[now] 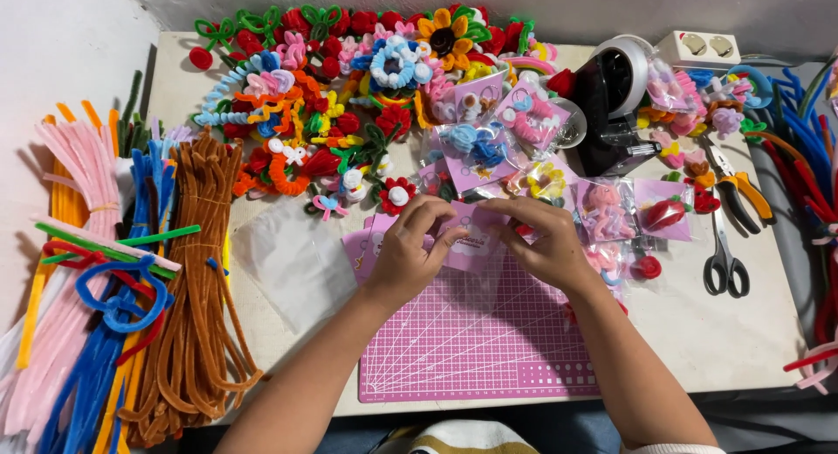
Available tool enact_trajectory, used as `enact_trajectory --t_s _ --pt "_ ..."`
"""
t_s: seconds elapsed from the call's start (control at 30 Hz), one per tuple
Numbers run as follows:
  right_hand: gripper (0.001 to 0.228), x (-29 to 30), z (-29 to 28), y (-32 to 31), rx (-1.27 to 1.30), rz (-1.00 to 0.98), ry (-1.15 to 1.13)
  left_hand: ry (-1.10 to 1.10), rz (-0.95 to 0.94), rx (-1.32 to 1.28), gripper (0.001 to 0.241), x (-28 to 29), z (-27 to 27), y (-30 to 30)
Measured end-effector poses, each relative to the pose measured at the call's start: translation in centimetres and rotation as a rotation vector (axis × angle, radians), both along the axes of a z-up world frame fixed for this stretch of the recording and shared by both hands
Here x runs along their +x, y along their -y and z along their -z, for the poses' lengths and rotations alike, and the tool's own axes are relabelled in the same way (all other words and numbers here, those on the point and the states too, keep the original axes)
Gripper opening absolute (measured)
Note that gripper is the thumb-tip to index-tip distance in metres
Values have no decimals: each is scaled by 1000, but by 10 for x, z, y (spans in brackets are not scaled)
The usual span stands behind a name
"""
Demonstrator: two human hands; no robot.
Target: The person packs small floral-themed hair accessories into clear plastic bags by hand, sliding items into the bags and then using a tape dispenser to seal the packaging.
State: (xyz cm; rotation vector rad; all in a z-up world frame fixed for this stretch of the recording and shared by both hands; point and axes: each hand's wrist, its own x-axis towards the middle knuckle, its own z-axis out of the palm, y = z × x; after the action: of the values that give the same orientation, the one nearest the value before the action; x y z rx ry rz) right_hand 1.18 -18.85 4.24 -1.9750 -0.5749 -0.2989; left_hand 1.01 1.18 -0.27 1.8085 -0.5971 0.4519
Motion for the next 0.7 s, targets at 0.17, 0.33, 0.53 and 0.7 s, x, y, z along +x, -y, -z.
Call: enact_trajectory --t_s 0.17,0.33,0.53,0.7 --pt "26 6 19 12 16 62 37 -218 116 -170 46 -2 -4 -4" --pt "24 9 24 19 -14 123 85 -396 161 -184 44 -2 8 -3" --pt "21 8 24 17 -54 108 123 -339 93 -128 40 -5 2 1" --pt "28 6 16 11 -35 76 133 -294 42 -105 44 -6 6 1"
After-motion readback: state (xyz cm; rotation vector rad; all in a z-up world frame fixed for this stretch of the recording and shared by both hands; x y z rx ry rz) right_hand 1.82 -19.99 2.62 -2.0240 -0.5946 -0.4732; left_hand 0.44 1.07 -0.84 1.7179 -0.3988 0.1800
